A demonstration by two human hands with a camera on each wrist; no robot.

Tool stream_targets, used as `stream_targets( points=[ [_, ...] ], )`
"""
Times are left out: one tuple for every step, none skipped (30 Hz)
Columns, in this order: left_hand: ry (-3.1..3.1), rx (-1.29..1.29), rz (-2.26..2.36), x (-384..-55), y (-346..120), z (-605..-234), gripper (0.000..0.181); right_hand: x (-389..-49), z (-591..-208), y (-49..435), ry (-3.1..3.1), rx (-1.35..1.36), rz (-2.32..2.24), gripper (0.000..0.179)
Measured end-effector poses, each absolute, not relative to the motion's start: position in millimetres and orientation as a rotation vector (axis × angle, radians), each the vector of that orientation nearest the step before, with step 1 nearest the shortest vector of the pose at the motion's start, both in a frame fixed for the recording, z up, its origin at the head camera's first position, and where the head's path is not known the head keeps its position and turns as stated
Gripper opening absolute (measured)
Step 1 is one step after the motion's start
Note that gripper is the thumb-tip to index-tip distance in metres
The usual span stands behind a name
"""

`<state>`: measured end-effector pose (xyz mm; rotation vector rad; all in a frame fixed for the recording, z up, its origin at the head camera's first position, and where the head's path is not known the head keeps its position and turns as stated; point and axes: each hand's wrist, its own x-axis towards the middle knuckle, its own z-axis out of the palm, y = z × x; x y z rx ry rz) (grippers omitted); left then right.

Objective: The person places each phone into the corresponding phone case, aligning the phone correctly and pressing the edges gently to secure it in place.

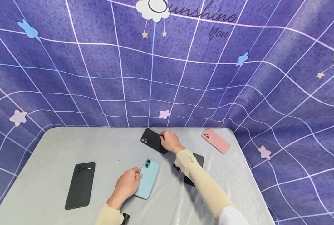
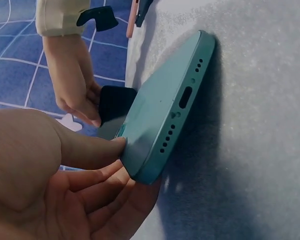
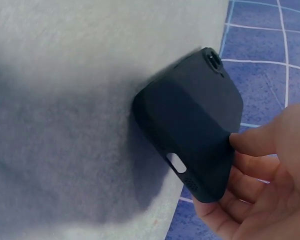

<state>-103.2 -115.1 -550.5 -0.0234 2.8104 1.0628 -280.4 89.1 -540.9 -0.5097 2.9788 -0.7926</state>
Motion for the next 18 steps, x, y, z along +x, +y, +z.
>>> stream_targets(
  points=[
    [2.806,-0.027,1.068,-103.2,-115.6,-550.8,0.017,-280.0,-540.6,89.4,2.966,-0.505,-0.811,0.022],
    [2.799,-0.032,1.074,-103.2,-116.0,-551.1,0.017,-279.7,-540.4,89.8,2.955,-0.502,-0.833,0.021],
    [2.792,-0.036,1.080,-103.1,-116.3,-551.1,0.017,-279.2,-540.3,90.4,2.944,-0.497,-0.854,0.021],
    [2.787,-0.038,1.085,-103.1,-116.3,-551.3,0.017,-278.8,-539.8,91.0,2.931,-0.489,-0.878,0.021],
    [2.782,-0.041,1.092,-102.9,-116.4,-551.2,0.017,-278.4,-539.4,91.7,2.916,-0.482,-0.901,0.020],
    [2.780,-0.042,1.100,-102.7,-116.2,-551.3,0.016,-278.0,-538.9,92.3,2.903,-0.473,-0.923,0.020],
    [2.777,-0.043,1.110,-102.5,-116.1,-551.3,0.013,-277.7,-538.5,92.8,2.891,-0.467,-0.944,0.020],
    [2.776,-0.044,1.116,-102.3,-116.1,-551.5,0.011,-277.5,-538.2,93.2,2.883,-0.462,-0.962,0.020],
    [2.777,-0.044,1.125,-102.1,-116.1,-551.6,0.010,-277.1,-537.8,93.5,2.873,-0.454,-0.978,0.020],
    [2.778,-0.042,1.136,-101.8,-116.3,-552.0,0.008,-276.7,-537.5,93.5,2.871,-0.452,-0.990,0.020],
    [2.779,-0.038,1.147,-101.6,-116.5,-552.3,0.007,-276.4,-537.7,93.6,2.868,-0.448,-1.002,0.020],
    [2.779,-0.036,1.157,-101.2,-116.8,-552.8,0.008,-275.9,-537.9,93.5,2.866,-0.444,-1.016,0.019],
    [2.782,-0.034,1.168,-100.8,-117.3,-553.3,0.008,-275.4,-538.3,93.3,2.865,-0.443,-1.028,0.019],
    [2.785,-0.032,1.179,-100.2,-117.9,-553.8,0.008,-274.8,-538.7,93.3,2.864,-0.441,-1.038,0.019],
    [2.791,-0.023,1.193,-99.5,-118.6,-554.4,0.008,-274.1,-539.1,93.3,2.862,-0.438,-1.051,0.019],
    [2.791,-0.024,1.205,-98.8,-119.3,-555.2,0.009,-273.4,-539.6,93.3,2.861,-0.438,-1.063,0.019],
    [2.792,-0.025,1.217,-98.0,-120.1,-556.0,0.008,-272.6,-539.9,93.6,2.855,-0.432,-1.078,0.019],
    [2.792,-0.032,1.229,-97.2,-121.1,-556.8,0.008,-271.7,-540.3,93.8,2.853,-0.431,-1.090,0.019]
  ],
)
